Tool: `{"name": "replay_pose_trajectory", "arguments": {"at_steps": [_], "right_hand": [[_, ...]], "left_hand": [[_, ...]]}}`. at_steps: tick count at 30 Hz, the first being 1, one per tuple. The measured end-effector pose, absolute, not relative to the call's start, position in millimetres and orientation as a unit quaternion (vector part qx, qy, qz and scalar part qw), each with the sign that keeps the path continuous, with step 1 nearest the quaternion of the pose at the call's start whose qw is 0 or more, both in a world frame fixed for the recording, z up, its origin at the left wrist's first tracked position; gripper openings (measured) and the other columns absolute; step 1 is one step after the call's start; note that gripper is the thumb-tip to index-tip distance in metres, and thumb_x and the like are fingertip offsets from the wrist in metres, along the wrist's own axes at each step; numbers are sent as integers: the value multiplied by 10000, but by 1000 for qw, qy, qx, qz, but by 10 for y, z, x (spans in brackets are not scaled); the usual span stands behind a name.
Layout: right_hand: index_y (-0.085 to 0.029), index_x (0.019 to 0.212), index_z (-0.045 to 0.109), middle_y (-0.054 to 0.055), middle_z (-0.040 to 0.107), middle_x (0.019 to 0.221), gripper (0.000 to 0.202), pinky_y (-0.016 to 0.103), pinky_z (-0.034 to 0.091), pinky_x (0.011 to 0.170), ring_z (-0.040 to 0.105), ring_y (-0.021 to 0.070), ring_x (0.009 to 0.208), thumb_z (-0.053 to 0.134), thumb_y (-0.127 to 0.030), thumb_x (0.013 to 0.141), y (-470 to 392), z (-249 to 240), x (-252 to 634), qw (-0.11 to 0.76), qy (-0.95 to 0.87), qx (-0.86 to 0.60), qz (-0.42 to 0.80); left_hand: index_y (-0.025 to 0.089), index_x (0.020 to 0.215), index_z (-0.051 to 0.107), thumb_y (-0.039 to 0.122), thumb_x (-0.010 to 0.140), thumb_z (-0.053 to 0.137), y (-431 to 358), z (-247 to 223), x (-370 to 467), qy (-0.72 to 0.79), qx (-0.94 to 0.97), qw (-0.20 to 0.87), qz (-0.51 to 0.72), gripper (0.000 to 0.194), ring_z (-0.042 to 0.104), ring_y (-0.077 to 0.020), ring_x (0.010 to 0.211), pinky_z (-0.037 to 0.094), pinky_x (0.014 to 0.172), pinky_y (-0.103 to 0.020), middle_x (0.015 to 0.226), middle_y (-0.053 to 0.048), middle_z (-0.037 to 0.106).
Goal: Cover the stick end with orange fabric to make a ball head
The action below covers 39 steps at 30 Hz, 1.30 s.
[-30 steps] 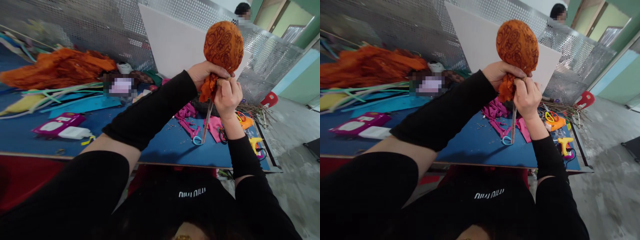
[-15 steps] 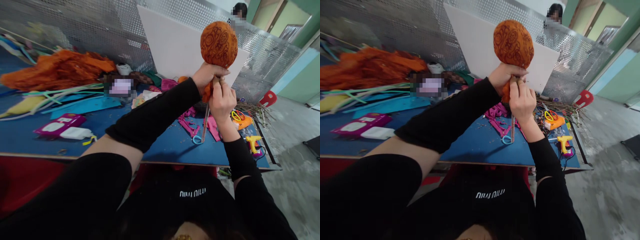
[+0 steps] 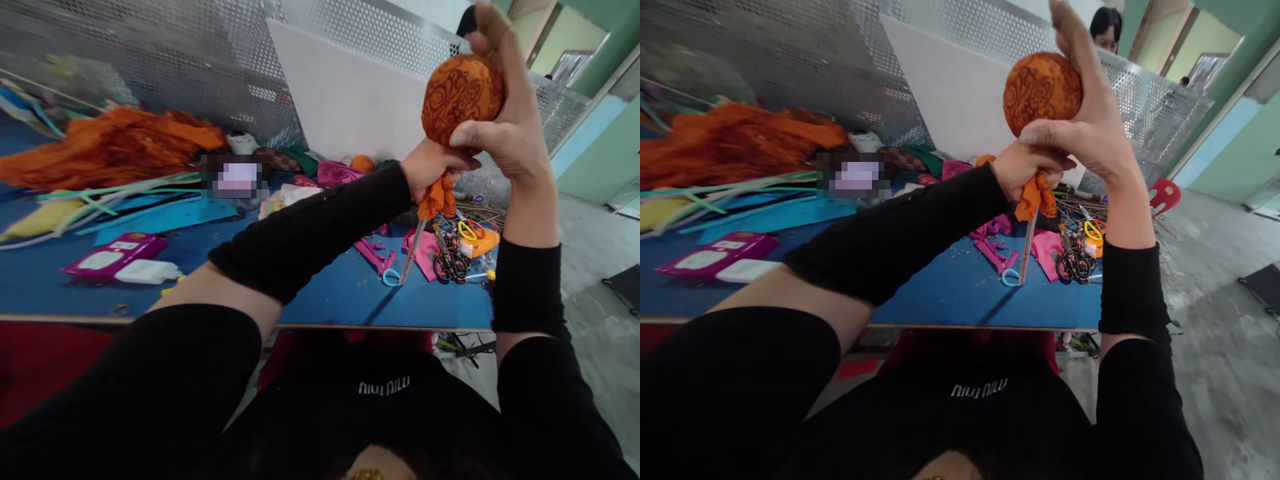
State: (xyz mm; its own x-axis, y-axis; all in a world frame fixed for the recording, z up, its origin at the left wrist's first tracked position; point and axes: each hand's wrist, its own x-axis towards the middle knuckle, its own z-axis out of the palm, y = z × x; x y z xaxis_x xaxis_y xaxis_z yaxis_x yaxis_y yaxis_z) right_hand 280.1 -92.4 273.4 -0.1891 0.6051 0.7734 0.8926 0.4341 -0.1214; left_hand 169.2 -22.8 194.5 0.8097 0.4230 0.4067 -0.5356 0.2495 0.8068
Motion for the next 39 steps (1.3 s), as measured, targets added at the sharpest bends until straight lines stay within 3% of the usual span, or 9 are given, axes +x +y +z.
{"name": "replay_pose_trajectory", "arguments": {"at_steps": [4, 8, 15, 19, 21, 24, 27, 33, 39], "right_hand": [[-295, 1165, 621, 17, 703, 1220, 488, 390, 528, 1116, 659, 217, 1175, 831, -444, 751, -1013, 2775, 2660, 420, -786, -418, -179], [-263, 1049, 624, 41, 704, 1055, 461, 421, 558, 981, 663, 223, 1022, 772, -591, 760, -943, 2649, 2644, 479, -763, -371, -224], [-198, 1224, 609, 84, 697, 1242, 731, 429, 523, 1125, 660, 222, 1227, 569, -823, 847, -657, 2551, 2815, 505, -784, -319, -168], [-258, 1492, 432, 109, 445, 1657, 1057, 422, 458, 1229, 462, 221, 1533, 133, -1002, 803, -523, 2405, 3000, 542, -760, -355, -55], [-274, 1514, 419, 115, 431, 1667, 1077, 431, 460, 1228, 500, 237, 1498, 190, -1023, 775, -489, 2393, 3022, 575, -745, -325, -94], [-328, 1490, 519, 64, 560, 1550, 933, 453, 450, 1237, 541, 257, 1460, 472, -950, 795, -515, 2485, 2902, 556, -792, -201, -155], [-226, 1319, 689, 119, 706, 1290, 771, 425, 516, 1132, 655, 267, 1275, 647, -812, 819, -615, 2582, 2661, 501, -795, -265, -217], [-198, 937, 709, 49, 726, 904, 548, 365, 548, 839, 688, 190, 882, 435, -664, 1031, -628, 2575, 2386, 525, -724, -304, -329], [-229, 1097, 640, 68, 741, 1134, 543, 347, 544, 1028, 698, 168, 1109, 229, -585, 1097, -448, 2515, 2422, 529, -720, -361, -268]], "left_hand": [[179, 656, 582, 18, 874, 726, -115, 1892, 1783, -103, 539, 789, 278, 306, 314, -58, 433, 298, 518, -285, 502, 76, 414], [154, 657, 521, 61, 891, 744, -55, 1843, 1806, -98, 529, 809, 236, 337, 350, -24, 445, 319, 568, -243, 549, 106, 339], [187, 604, 449, 128, 872, 794, -80, 1882, 1714, -89, 529, 791, 294, 440, 219, -20, 405, 164, 437, -225, 492, 104, 293], [202, 548, 411, 125, 937, 676, -67, 1960, 1531, -74, 559, 798, 212, 477, 223, -37, 367, 171, 398, -226, 462, 96, 246], [206, 544, 393, 86, 927, 641, -61, 1979, 1484, -72, 558, 806, 186, 471, 245, -42, 364, 195, 400, -214, 464, 97, 232], [218, 530, 347, 58, 910, 621, -58, 1985, 1496, -67, 549, 813, 183, 495, 245, -42, 357, 209, 406, -213, 468, 98, 219], [219, 497, 312, 26, 900, 600, -73, 1980, 1508, -66, 557, 804, 195, 533, 258, -36, 353, 215, 418, -209, 465, 94, 220], [209, 524, 348, 32, 889, 642, -92, 1937, 1442, -86, 577, 786, 205, 501, 261, -27, 390, 258, 424, -187, 496, 100, 230], [220, 524, 369, 95, 888, 687, 116, 1900, 1464, -82, 541, 807, 223, 500, 214, -48, 387, 217, 385, -229, 490, 85, 227]]}}
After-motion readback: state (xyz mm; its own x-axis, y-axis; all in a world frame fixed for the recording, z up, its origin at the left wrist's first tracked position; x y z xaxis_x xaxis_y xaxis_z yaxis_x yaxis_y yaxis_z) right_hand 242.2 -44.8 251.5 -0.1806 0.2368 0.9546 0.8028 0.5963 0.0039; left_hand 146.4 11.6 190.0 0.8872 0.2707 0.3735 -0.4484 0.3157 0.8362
